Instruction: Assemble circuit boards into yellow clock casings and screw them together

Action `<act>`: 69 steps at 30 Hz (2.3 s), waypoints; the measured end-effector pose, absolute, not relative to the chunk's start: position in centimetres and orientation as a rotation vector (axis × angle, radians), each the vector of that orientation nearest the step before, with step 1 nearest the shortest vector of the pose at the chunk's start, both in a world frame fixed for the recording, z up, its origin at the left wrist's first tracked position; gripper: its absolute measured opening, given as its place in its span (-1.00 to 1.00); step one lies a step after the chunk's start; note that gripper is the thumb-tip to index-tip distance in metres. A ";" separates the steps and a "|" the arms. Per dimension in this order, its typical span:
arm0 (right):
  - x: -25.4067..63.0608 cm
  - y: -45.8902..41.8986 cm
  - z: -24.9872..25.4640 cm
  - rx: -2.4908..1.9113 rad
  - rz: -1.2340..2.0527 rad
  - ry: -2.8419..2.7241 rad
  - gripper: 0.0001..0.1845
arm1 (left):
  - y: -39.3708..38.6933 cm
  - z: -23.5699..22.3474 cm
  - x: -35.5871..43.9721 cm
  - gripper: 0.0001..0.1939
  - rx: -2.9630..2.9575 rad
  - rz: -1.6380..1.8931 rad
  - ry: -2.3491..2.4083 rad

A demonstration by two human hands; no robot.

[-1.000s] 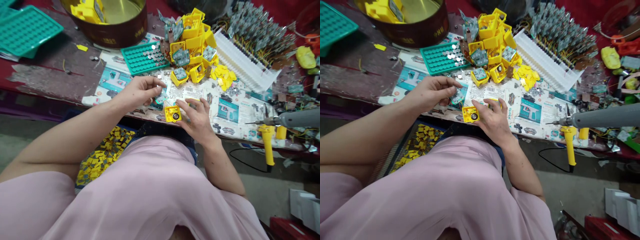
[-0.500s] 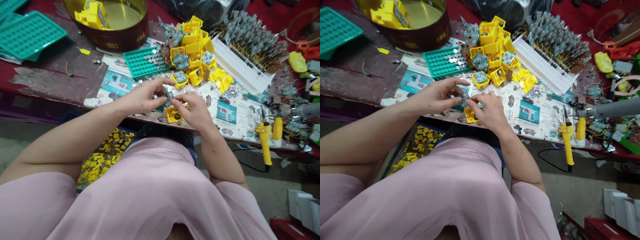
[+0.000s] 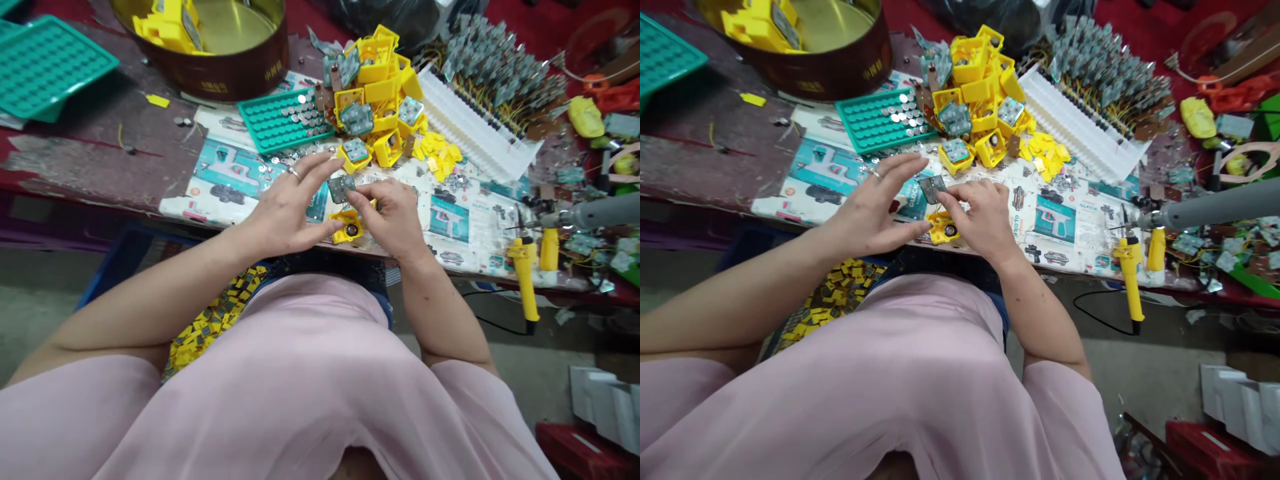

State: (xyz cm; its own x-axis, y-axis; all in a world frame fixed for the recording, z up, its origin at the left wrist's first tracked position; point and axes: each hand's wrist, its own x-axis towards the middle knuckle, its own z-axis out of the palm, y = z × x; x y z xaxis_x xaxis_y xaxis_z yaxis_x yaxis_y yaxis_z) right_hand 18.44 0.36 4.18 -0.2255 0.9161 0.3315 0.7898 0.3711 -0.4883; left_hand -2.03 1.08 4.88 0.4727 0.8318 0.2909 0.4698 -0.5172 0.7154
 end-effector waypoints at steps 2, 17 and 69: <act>18.6 0.1 4.3 -1.518 0.215 -2.124 -0.55 | -0.4 4.3 -1.7 -0.19 2.333 0.824 1.196; 20.9 -3.0 6.2 -1.272 -0.022 -1.827 -0.82 | -0.4 4.1 -0.4 -0.33 1.713 0.992 1.140; 17.5 -3.8 4.0 -0.991 1.614 -1.048 -0.35 | -0.6 6.0 -0.5 -0.35 0.256 0.853 0.576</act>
